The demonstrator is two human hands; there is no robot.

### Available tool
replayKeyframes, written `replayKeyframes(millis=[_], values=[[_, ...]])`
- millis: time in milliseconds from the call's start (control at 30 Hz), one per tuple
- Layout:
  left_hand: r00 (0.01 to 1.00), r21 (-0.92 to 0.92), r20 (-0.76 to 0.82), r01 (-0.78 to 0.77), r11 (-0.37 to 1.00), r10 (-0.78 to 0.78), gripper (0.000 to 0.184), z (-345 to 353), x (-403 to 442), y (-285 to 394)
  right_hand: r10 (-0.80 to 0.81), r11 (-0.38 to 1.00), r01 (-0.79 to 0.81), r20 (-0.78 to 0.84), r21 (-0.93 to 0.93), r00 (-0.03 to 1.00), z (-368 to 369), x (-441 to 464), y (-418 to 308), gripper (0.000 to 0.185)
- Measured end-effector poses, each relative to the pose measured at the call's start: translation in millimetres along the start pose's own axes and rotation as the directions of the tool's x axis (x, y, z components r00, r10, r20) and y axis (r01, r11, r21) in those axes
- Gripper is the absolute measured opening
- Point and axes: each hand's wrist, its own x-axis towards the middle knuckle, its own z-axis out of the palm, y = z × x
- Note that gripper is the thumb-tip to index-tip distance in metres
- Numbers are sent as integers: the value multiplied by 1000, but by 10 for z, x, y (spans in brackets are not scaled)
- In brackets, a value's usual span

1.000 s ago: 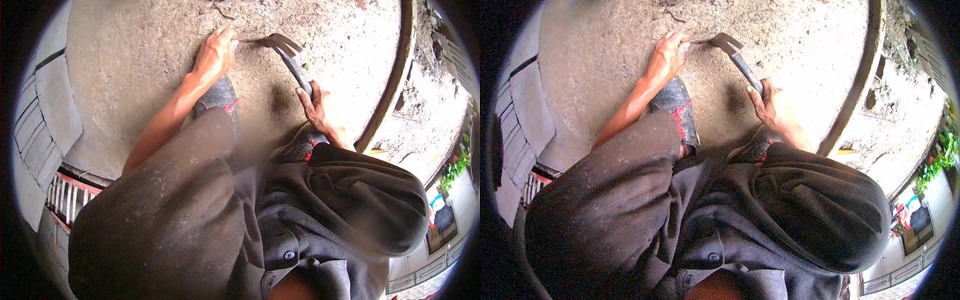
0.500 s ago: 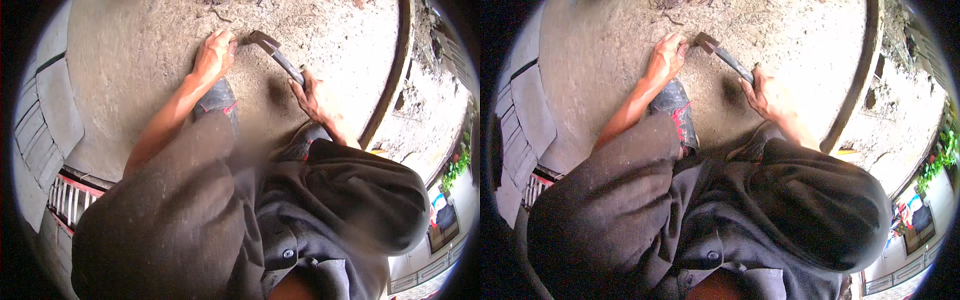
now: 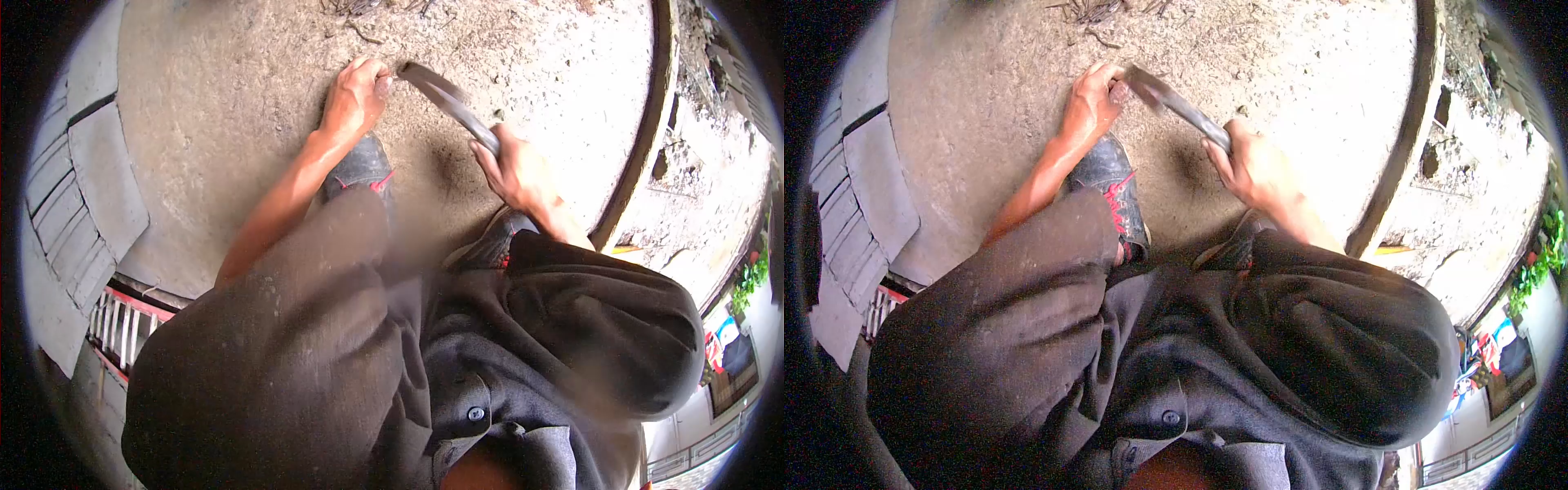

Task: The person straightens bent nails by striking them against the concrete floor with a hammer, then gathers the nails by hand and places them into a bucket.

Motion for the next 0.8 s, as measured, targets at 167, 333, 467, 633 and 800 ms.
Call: replayKeyframes(millis=[167,333,467,633,800], values=[[998,38,-8,-69,997,70,16,0,-15,-102,81,982,-42,-214,183,974,242,93,418,43],[1000,64,6,20,998,-20,16,31,9,-102,128,908,11,-302,419,945,522,38,868,47],[997,2,-29,72,997,-72,13,29,59,-17,-4,987,42,-239,155,971,372,-58,695,46],[997,88,-58,65,994,-60,11,25,62,8,-111,975,151,-232,161,966,26,-58,240,39],[996,59,-71,56,997,-52,14,83,45,-87,-353,854,511,-615,96,705,-3,-30,152,30]])
